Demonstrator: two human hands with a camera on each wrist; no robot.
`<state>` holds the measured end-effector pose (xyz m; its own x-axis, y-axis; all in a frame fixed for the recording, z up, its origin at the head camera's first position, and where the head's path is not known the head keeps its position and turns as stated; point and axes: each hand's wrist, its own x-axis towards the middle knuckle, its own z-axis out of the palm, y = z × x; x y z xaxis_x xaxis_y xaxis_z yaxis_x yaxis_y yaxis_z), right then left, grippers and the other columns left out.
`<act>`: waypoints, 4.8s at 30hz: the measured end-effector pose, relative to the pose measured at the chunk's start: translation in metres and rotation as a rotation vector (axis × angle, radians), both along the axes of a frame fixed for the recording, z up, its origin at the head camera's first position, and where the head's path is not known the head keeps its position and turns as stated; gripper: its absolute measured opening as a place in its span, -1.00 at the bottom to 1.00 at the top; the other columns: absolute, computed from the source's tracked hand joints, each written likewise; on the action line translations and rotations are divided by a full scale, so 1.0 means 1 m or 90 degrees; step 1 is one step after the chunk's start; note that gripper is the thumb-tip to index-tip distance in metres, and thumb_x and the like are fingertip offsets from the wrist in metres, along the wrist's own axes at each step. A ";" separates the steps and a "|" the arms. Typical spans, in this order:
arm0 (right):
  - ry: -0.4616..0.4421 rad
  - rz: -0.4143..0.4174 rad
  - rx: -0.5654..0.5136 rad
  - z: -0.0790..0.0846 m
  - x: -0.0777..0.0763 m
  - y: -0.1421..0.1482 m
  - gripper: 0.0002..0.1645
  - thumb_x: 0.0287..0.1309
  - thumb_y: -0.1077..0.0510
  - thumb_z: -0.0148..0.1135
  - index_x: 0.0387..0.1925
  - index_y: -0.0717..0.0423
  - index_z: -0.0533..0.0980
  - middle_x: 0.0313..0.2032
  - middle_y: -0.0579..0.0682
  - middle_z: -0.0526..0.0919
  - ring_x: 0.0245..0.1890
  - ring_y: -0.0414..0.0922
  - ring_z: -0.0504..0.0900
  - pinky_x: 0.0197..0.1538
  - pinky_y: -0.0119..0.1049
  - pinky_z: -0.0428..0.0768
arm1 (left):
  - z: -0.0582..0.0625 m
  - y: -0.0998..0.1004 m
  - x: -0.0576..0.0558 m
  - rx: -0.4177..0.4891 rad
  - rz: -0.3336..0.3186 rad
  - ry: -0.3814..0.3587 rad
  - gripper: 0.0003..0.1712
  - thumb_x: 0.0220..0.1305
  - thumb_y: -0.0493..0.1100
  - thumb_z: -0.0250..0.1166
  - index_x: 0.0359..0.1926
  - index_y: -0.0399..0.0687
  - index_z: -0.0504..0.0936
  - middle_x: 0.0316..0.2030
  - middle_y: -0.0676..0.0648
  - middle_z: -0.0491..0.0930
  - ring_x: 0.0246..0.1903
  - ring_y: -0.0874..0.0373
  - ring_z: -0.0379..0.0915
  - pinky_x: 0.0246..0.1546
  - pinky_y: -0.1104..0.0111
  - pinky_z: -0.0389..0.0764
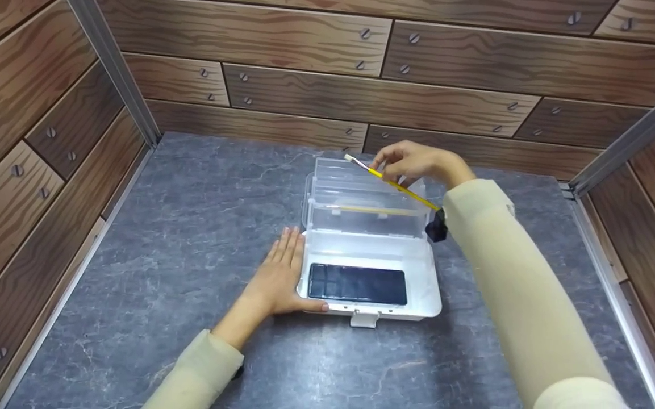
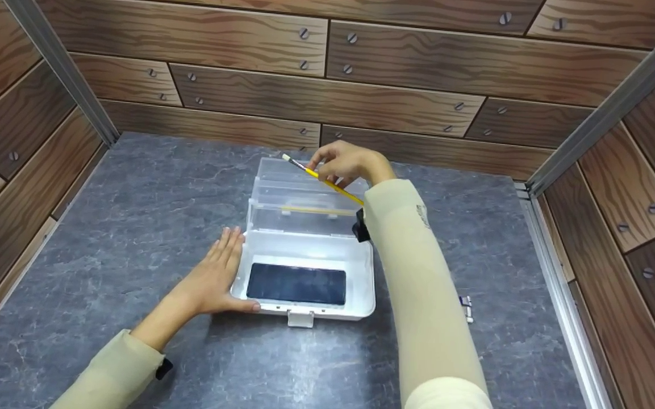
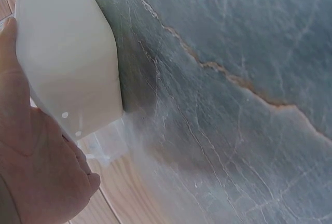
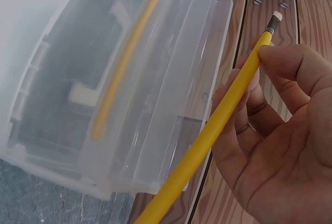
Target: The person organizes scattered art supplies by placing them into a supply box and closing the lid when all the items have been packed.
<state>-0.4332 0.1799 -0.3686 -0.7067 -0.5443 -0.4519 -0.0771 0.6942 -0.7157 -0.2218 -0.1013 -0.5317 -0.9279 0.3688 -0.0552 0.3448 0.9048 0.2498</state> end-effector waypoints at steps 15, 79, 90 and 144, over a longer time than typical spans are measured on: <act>0.031 0.064 0.012 -0.002 0.001 -0.029 -0.66 0.28 0.26 0.20 0.06 0.00 0.61 -0.25 -0.03 0.61 -0.30 -0.12 0.53 -0.20 -0.24 0.64 | 0.002 -0.003 0.000 0.003 -0.002 0.005 0.76 -0.31 0.87 0.04 0.56 -0.32 -0.31 0.56 -0.34 -0.35 0.55 -0.17 -0.52 0.55 0.10 -0.26; 0.138 0.072 -0.051 -0.014 0.034 0.016 -0.69 0.31 0.29 0.21 0.06 0.16 0.63 -0.11 0.21 0.67 -0.22 -0.09 0.62 -0.16 -0.20 0.69 | -0.001 0.000 0.002 0.007 -0.001 -0.006 0.76 -0.32 0.88 0.01 0.56 -0.28 -0.34 0.56 -0.29 -0.45 0.55 -0.17 -0.53 0.55 0.09 -0.24; 0.162 0.024 -0.151 -0.027 0.080 0.109 -0.60 0.21 0.39 0.22 0.11 0.36 0.54 -0.25 0.21 0.64 -0.36 -0.20 0.58 -0.32 -0.38 0.65 | 0.001 -0.001 0.001 0.013 0.004 0.001 0.77 -0.34 0.90 -0.02 0.56 -0.30 -0.33 0.55 -0.28 -0.48 0.55 -0.17 -0.53 0.55 0.08 -0.24; -0.075 -0.569 -0.034 -0.164 0.254 0.246 -0.25 0.11 -0.01 0.47 0.07 0.30 0.24 -0.43 -0.09 0.60 -0.46 -0.19 0.64 -0.40 -0.25 0.72 | 0.002 0.001 0.003 0.024 0.006 -0.004 0.74 -0.29 0.82 0.13 0.56 -0.31 -0.31 0.54 -0.28 -0.48 0.55 -0.16 -0.55 0.55 0.07 -0.23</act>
